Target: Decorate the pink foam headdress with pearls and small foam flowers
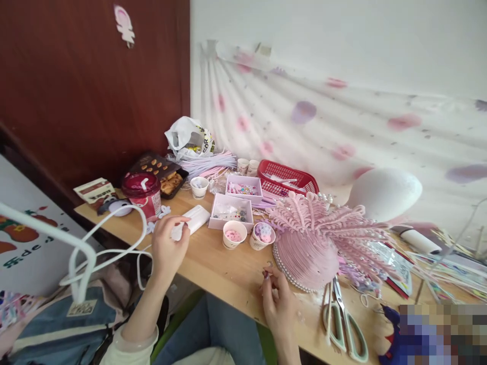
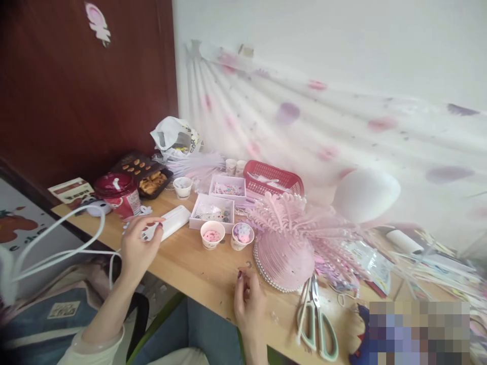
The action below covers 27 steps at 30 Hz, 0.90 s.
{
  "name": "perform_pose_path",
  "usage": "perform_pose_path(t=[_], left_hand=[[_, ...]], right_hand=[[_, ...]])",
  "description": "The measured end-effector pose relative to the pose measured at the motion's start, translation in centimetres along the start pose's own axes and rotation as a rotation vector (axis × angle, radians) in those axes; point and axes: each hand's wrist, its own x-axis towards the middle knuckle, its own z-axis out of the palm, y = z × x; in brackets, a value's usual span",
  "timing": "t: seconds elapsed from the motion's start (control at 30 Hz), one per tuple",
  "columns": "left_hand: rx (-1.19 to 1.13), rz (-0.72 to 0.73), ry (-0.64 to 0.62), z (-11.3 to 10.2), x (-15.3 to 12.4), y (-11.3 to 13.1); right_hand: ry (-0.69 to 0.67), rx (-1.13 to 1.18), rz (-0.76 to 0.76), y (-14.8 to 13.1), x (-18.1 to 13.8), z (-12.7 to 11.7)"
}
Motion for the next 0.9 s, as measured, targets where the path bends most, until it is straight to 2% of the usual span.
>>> perform_pose_path(t=[0.07,0.13,0.2,0.27,0.5,0.6,0.67,0.73,0.8,0.9], left_hand=[[-0.023,-0.021,-0.023,0.3,0.7,0.2],[-0.112,0.001,-0.169,1.1,0.6,1.2],[-0.179,0.091,-0.336,2.4,0.1,2.6],[-0.18,0.208,-0.444,3.7,-0.6,4.1],[0.028,0.606,-0.655,9.4,-0.4,8.6],[0.144,0.684,-0.712,11.6,-0.8,9.8],[0.233,0.673,-0.71,12.6,-1.2,10.1],[0.279,0.634,-0.727,13.0,-1.6,10.1],[0.296,0.618,-0.736,13.0,-1.8,9.9],[0.296,0.63,-0.705,12.9,-2.2,9.5]], right_hand=[[0.003,-0.025,-0.026,-0.1,-0.1,0.1],[0.013,-0.063,-0.053,-0.3,-0.2,0.2],[0.054,-0.089,-0.072,-0.7,-0.2,0.3],[0.094,-0.094,-0.077,-1.1,-0.1,0.5],[0.038,-0.212,-0.098,-2.9,0.8,1.2],[0.024,-0.219,-0.14,-3.4,0.2,1.0],[0.05,-0.157,-0.172,-3.3,-1.3,0.5],[0.193,-0.119,-0.1,-2.6,-3.8,-0.5],[0.42,-0.098,-0.039,-1.4,-6.7,-2.0],[0.739,0.036,0.134,0.8,-10.7,-5.3]])
